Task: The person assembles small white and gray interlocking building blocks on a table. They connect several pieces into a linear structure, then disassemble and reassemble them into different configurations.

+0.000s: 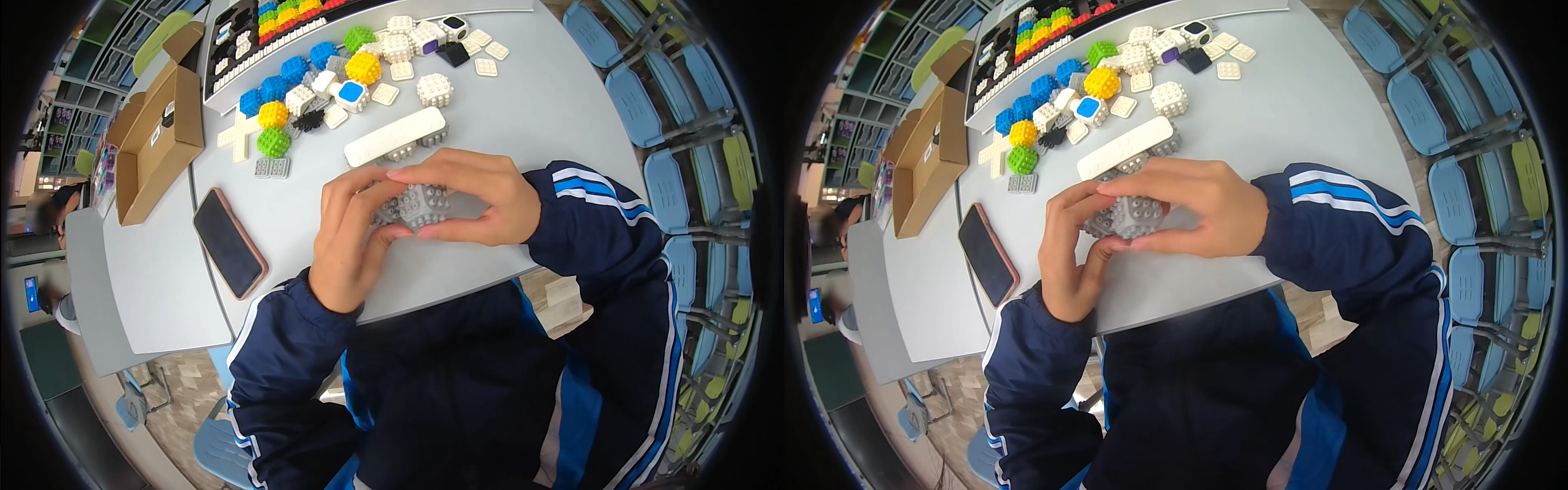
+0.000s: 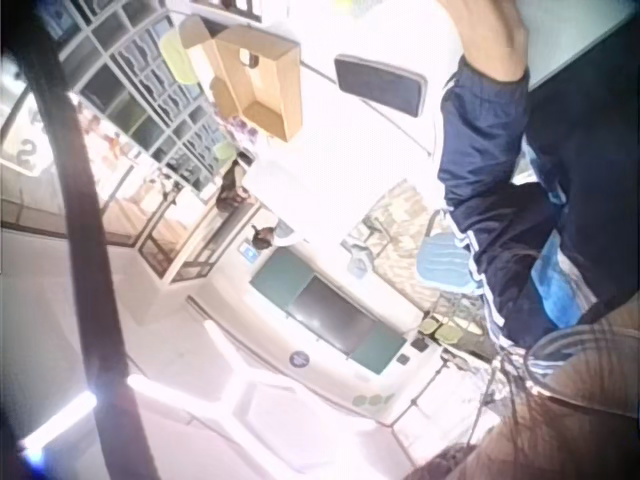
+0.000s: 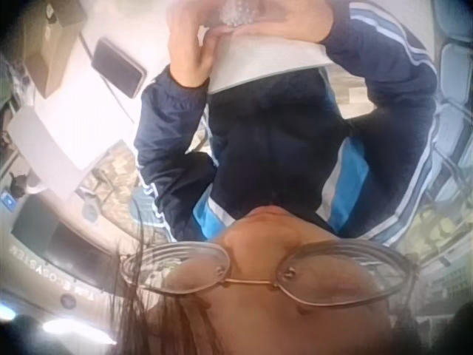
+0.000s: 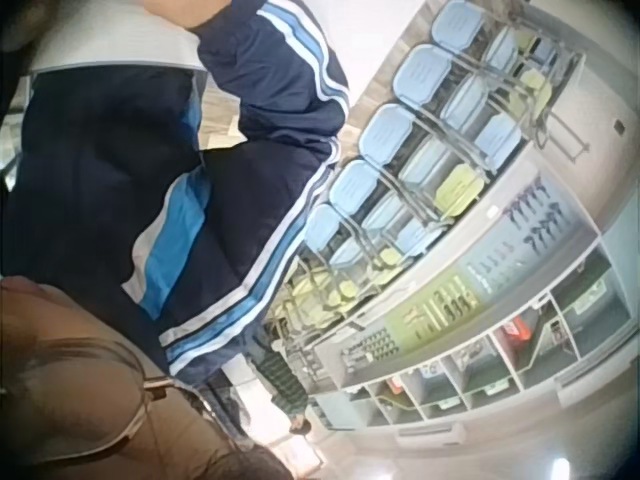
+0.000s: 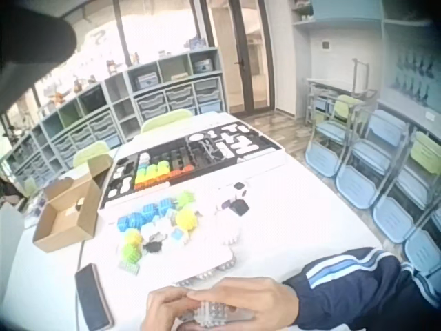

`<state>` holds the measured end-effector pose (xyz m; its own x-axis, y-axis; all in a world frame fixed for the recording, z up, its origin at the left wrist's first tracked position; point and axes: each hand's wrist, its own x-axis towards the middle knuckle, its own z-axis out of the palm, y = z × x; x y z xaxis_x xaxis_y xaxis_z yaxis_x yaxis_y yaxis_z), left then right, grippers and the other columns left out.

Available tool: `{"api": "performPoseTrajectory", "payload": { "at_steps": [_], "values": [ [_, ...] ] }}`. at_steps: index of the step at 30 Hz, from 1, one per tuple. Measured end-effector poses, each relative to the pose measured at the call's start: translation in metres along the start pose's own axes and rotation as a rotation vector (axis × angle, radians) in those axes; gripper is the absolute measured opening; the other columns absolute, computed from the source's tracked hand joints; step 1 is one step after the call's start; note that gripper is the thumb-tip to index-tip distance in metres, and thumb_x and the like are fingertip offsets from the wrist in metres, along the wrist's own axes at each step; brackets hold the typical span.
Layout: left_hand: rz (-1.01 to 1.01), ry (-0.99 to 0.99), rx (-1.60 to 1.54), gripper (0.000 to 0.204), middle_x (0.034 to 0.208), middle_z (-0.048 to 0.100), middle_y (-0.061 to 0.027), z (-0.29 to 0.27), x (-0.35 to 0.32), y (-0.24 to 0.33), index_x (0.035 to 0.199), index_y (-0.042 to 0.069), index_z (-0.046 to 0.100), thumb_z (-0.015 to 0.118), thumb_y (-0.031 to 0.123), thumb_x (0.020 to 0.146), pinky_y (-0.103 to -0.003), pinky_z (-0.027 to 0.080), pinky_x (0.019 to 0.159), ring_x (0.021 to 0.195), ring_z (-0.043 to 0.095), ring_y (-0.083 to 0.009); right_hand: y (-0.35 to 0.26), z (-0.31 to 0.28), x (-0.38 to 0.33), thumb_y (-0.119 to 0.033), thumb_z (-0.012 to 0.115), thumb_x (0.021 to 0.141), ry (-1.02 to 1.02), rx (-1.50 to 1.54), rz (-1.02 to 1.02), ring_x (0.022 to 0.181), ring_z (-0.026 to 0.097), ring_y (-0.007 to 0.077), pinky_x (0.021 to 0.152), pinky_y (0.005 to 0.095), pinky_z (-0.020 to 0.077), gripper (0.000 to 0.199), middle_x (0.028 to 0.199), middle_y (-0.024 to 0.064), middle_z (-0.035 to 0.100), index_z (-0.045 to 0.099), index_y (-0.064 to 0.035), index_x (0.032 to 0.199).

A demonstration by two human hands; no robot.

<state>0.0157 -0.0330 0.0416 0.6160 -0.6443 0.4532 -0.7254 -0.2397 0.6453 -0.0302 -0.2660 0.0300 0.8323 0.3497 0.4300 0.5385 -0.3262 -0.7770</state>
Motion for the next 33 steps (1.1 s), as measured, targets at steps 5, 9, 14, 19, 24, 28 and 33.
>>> {"api": "performPoseTrajectory", "payload": {
  "at_steps": [5, 9, 14, 19, 24, 28, 33],
  "values": [
    [-0.075, -0.003, -0.003, 0.050, 0.128, 0.062, -0.0149, -0.011, -0.010, -0.021, 0.122, 0.001, 0.071, 0.085, 0.002, 0.074, -0.037, 0.053, 0.094, 0.112, 0.065, -0.0300, 0.015, -0.012, -0.005, -0.003, 0.082, 0.081, 0.177, 0.041, -0.023, 0.107, 0.068, 0.0246, 0.093, 0.0331, 0.0545, 0.047, 0.117, 0.0120, 0.068, 0.066, -0.0029, 0.125],
    [-0.141, -0.030, -0.042, 0.055, 0.126, 0.065, -0.0159, -0.012, -0.018, -0.033, 0.124, 0.000, 0.070, 0.087, 0.010, 0.074, -0.036, 0.051, 0.099, 0.115, 0.064, -0.0287, 0.019, -0.016, -0.013, -0.004, 0.082, 0.081, 0.200, 0.073, 0.042, 0.106, 0.068, 0.0254, 0.092, 0.0333, 0.0546, 0.040, 0.115, 0.0122, 0.069, 0.066, -0.0022, 0.117],
    [-0.119, -0.027, -0.039, 0.054, 0.123, 0.067, -0.0168, -0.012, -0.017, -0.033, 0.123, -0.001, 0.070, 0.087, 0.003, 0.072, -0.037, 0.052, 0.095, 0.111, 0.065, -0.0298, 0.022, -0.022, -0.014, -0.008, 0.085, 0.079, 0.066, -0.105, 0.080, 0.104, 0.067, 0.0296, 0.090, 0.0353, 0.0544, 0.043, 0.111, 0.0137, 0.070, 0.067, -0.0019, 0.117],
    [0.059, -0.018, 0.001, 0.056, 0.118, 0.068, -0.0148, -0.005, -0.009, -0.028, 0.120, 0.000, 0.070, 0.088, 0.000, 0.067, -0.038, 0.053, 0.088, 0.106, 0.063, -0.0315, 0.024, -0.023, -0.010, -0.007, 0.087, 0.076, 0.045, -0.127, 0.040, 0.102, 0.068, 0.0314, 0.088, 0.0371, 0.0547, 0.044, 0.111, 0.0150, 0.071, 0.068, -0.0003, 0.116],
    [0.080, -0.015, 0.007, 0.055, 0.116, 0.068, -0.0129, -0.001, -0.007, -0.028, 0.117, 0.000, 0.070, 0.087, -0.002, 0.064, -0.038, 0.053, 0.089, 0.103, 0.062, -0.0321, 0.024, -0.025, -0.013, -0.002, 0.087, 0.074, -0.008, -0.111, 0.077, 0.104, 0.070, 0.0323, 0.090, 0.0378, 0.0554, 0.044, 0.114, 0.0173, 0.072, 0.069, 0.0024, 0.114],
    [0.079, -0.048, 0.019, 0.051, 0.114, 0.068, -0.0125, 0.000, -0.005, -0.029, 0.116, 0.002, 0.071, 0.087, -0.002, 0.068, -0.037, 0.055, 0.085, 0.101, 0.063, -0.0309, 0.026, -0.025, -0.012, -0.003, 0.087, 0.075, -0.026, -0.119, 0.078, 0.106, 0.071, 0.0328, 0.091, 0.0376, 0.0567, 0.043, 0.114, 0.0179, 0.073, 0.068, 0.0023, 0.114],
    [0.022, -0.064, -0.024, 0.047, 0.115, 0.069, -0.0136, 0.002, -0.006, -0.030, 0.116, 0.001, 0.071, 0.086, -0.001, 0.072, -0.036, 0.058, 0.082, 0.100, 0.068, -0.0292, 0.027, -0.026, -0.016, -0.003, 0.086, 0.076, -0.018, -0.068, 0.116, 0.110, 0.071, 0.0333, 0.094, 0.0371, 0.0568, 0.042, 0.117, 0.0189, 0.072, 0.068, 0.0018, 0.114]
  ]
}}
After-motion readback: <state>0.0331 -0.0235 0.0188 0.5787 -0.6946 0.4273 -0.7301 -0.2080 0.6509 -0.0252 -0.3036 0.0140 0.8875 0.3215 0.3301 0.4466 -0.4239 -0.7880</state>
